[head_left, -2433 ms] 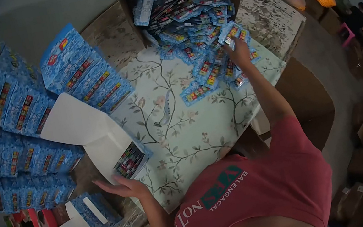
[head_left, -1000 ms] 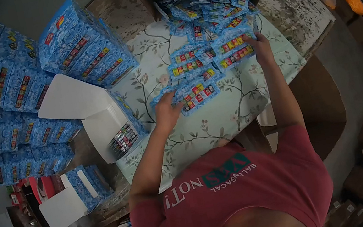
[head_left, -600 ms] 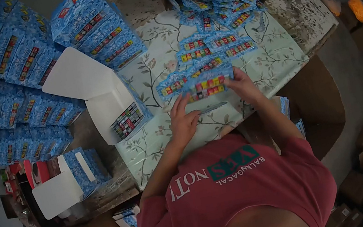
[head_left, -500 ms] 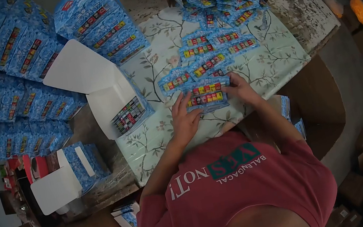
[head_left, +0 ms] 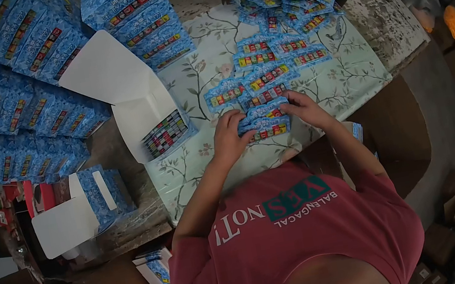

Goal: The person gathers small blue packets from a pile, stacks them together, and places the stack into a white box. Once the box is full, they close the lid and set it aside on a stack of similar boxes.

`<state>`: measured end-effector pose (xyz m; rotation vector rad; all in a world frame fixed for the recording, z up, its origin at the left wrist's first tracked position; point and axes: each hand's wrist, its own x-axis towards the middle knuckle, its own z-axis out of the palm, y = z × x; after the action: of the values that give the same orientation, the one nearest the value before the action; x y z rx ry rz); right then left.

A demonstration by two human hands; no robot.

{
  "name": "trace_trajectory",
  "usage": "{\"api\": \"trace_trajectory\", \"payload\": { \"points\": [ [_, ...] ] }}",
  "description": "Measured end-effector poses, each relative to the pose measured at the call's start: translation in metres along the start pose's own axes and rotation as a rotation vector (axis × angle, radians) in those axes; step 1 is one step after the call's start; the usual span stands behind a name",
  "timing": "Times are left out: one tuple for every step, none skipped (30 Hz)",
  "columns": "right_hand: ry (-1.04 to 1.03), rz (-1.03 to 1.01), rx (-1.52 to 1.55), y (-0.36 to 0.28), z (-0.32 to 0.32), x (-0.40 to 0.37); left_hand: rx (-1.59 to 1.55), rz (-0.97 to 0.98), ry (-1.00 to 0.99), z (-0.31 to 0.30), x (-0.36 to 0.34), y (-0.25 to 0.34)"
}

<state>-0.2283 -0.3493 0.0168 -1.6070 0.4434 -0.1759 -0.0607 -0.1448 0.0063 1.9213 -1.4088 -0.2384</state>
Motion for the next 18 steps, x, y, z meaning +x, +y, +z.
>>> {"api": "trace_trajectory", "payload": {
  "points": [
    [0.0,0.002,0.001,0.002,0.001,-0.002,-0.02,0.028,0.035,0.0,0.0,0.001],
    [-0.082,0.004,0.025,0.003,0.001,-0.006,-0.021,0.032,0.034,-0.002,0.0,0.002],
    [-0.157,0.005,0.045,0.002,-0.003,-0.009,-0.056,0.031,0.016,-0.009,0.003,0.01],
    [-0.141,0.006,0.039,-0.004,-0.008,-0.009,-0.095,0.032,-0.005,-0.013,0.005,0.018],
    [-0.207,-0.04,0.001,-0.013,-0.014,-0.006,-0.105,0.047,-0.008,-0.016,0.006,0.023],
    [-0.275,-0.086,-0.036,-0.019,-0.022,-0.001,-0.052,0.035,-0.117,-0.019,0.005,0.027],
    [-0.161,-0.106,-0.095,-0.004,-0.042,0.021,0.004,0.021,-0.224,-0.02,0.006,0.03],
    [0.012,-0.151,-0.264,-0.009,-0.061,0.042,0.001,0.029,-0.227,-0.016,0.007,0.028],
    [0.185,-0.197,-0.43,-0.013,-0.078,0.064,-0.022,0.018,-0.224,-0.011,0.006,0.024],
    [0.268,-0.096,-0.538,-0.02,-0.094,0.084,-0.042,0.004,-0.22,-0.009,0.006,0.022],
    [0.347,0.004,-0.643,-0.026,-0.108,0.1,-0.033,0.007,-0.219,-0.01,0.008,0.025],
    [0.347,-0.009,-0.64,-0.023,-0.118,0.112,-0.054,-0.111,-0.295,-0.009,0.011,0.03],
    [0.302,0.023,-0.735,-0.011,-0.129,0.125,-0.074,-0.231,-0.365,-0.01,0.014,0.034],
    [0.255,0.055,-0.83,0.006,-0.136,0.137,-0.061,-0.233,-0.352,-0.014,0.016,0.039],
    [0.413,-0.106,-1.043,0.008,-0.126,0.139,0.021,-0.183,-0.38,-0.017,0.017,0.044],
    [0.405,-0.118,-1.042,0.004,-0.125,0.143,0.098,-0.136,-0.409,-0.02,0.015,0.046],
    [0.328,-0.036,-1.043,0.002,-0.129,0.141,0.097,-0.145,-0.401,-0.017,0.013,0.043],
    [0.254,0.054,-1.043,-0.013,-0.12,0.129,0.063,-0.099,-0.367,-0.012,0.009,0.038]
  ]
}}
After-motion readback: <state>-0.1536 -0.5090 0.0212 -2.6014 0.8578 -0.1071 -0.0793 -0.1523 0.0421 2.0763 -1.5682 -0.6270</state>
